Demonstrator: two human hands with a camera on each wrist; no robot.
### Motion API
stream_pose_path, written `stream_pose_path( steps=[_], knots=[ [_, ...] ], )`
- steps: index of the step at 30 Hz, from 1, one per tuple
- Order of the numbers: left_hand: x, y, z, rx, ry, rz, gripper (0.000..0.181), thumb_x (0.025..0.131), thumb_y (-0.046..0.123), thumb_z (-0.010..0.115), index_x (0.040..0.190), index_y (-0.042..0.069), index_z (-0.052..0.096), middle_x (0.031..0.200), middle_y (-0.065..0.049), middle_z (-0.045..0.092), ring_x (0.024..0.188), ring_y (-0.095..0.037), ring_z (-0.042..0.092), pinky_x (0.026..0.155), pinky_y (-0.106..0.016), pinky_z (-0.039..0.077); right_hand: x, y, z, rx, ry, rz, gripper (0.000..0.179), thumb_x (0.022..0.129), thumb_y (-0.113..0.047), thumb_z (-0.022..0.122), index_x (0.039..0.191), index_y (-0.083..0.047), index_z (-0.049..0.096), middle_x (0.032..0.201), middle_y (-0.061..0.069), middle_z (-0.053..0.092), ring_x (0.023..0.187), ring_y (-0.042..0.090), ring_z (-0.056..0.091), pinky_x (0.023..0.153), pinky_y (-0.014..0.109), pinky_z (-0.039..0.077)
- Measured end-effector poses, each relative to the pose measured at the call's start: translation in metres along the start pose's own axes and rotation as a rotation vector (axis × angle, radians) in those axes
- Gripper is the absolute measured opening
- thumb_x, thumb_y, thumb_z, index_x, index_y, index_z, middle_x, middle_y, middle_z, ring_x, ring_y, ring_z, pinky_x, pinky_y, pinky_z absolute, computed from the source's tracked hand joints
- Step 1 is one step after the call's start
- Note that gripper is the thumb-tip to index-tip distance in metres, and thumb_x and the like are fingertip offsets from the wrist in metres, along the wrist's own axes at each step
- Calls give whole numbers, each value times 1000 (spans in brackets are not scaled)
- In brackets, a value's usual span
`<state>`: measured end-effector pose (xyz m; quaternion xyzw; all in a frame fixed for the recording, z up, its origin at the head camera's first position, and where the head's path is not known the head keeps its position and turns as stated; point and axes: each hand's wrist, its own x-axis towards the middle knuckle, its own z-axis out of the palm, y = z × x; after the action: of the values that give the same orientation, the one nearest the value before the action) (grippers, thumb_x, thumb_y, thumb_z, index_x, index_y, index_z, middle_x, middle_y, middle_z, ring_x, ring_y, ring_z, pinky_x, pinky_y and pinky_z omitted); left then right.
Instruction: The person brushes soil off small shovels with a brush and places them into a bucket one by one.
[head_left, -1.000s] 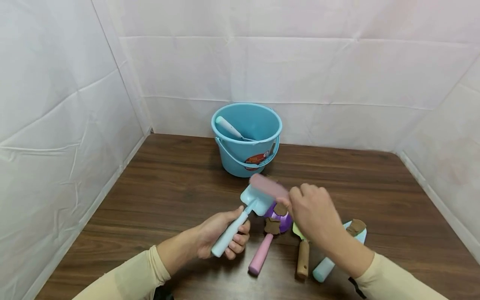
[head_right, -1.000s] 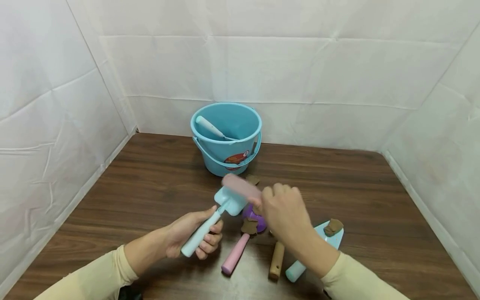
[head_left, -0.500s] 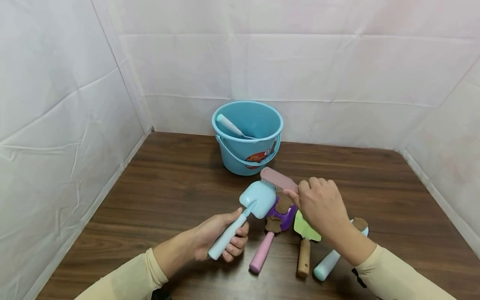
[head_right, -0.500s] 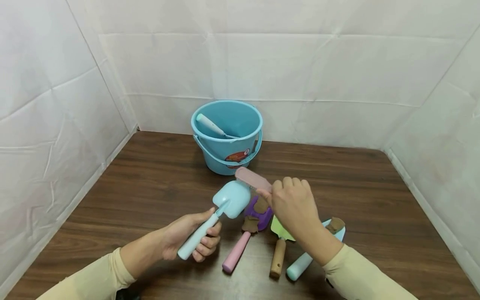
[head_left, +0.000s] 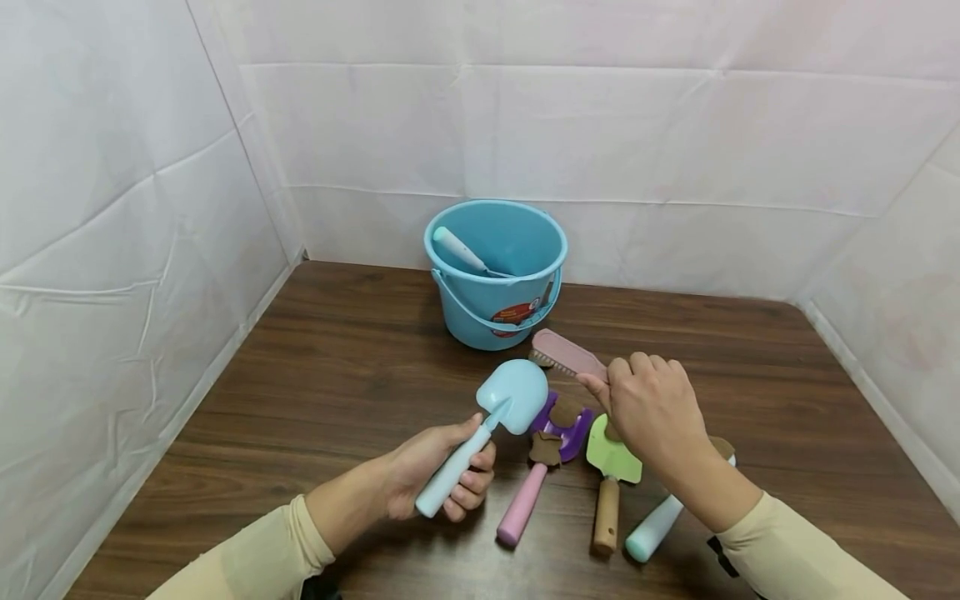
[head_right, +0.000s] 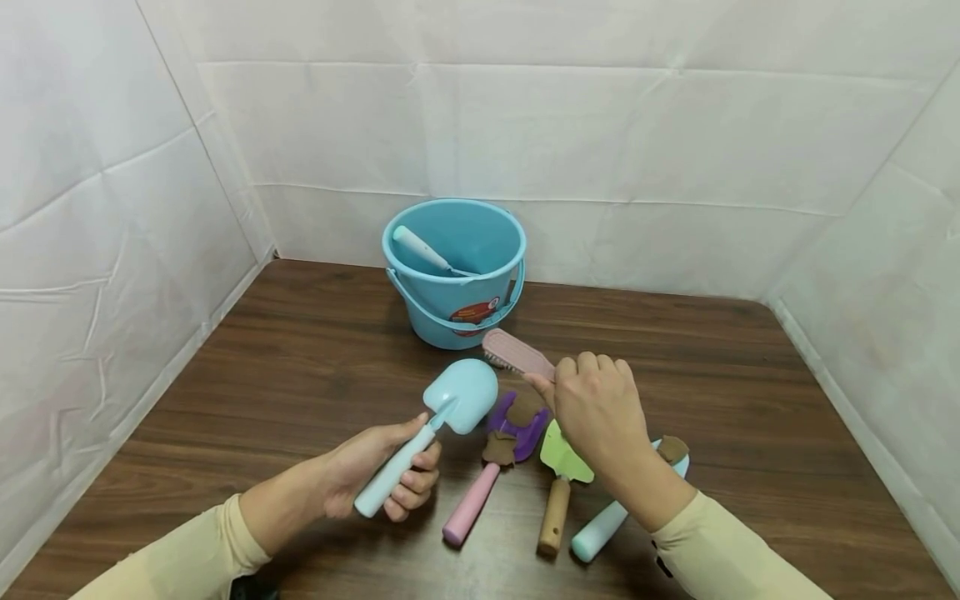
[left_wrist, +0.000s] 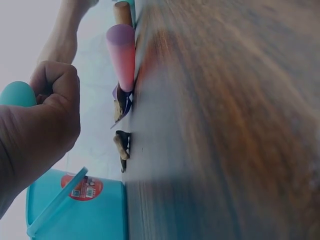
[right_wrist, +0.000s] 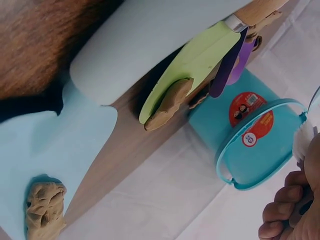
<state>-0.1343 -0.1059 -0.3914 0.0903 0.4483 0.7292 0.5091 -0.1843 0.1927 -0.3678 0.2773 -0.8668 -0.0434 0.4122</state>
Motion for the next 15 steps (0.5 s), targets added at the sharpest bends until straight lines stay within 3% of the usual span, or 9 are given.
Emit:
stream_pose_path(
  steps=[5,9,12,15],
  knots=[
    [-2,1,0,7,12,-1,55,106,61,19,79,17,38,70,6,35,56,-5,32,50,-18,31,0,1,-3,14,-33,7,63,109,-54,28,60,-14,28,56,-1,20,46,17,22,45,31,17],
    [-4,3,2,65,73,-2,56,106,60,20,79,16,39,69,5,35,55,-5,31,49,-19,29,-2,2,-6,26,-34,23,63,109,-53,28,60,-14,30,56,-1,22,47,17,23,45,31,18],
    [-7,7,2,205,179,24,56,107,59,22,79,14,41,68,4,36,54,-6,32,48,-21,29,-3,3,-10,34,-18,31,62,109,-53,28,60,-14,31,56,-1,23,47,17,24,45,31,18],
    [-11,11,1,486,341,94,56,109,55,25,80,11,45,67,2,40,55,-9,34,49,-23,30,-4,4,-12,44,-8,35,62,109,-53,28,61,-15,30,56,-1,23,47,17,23,44,32,19]
  ],
)
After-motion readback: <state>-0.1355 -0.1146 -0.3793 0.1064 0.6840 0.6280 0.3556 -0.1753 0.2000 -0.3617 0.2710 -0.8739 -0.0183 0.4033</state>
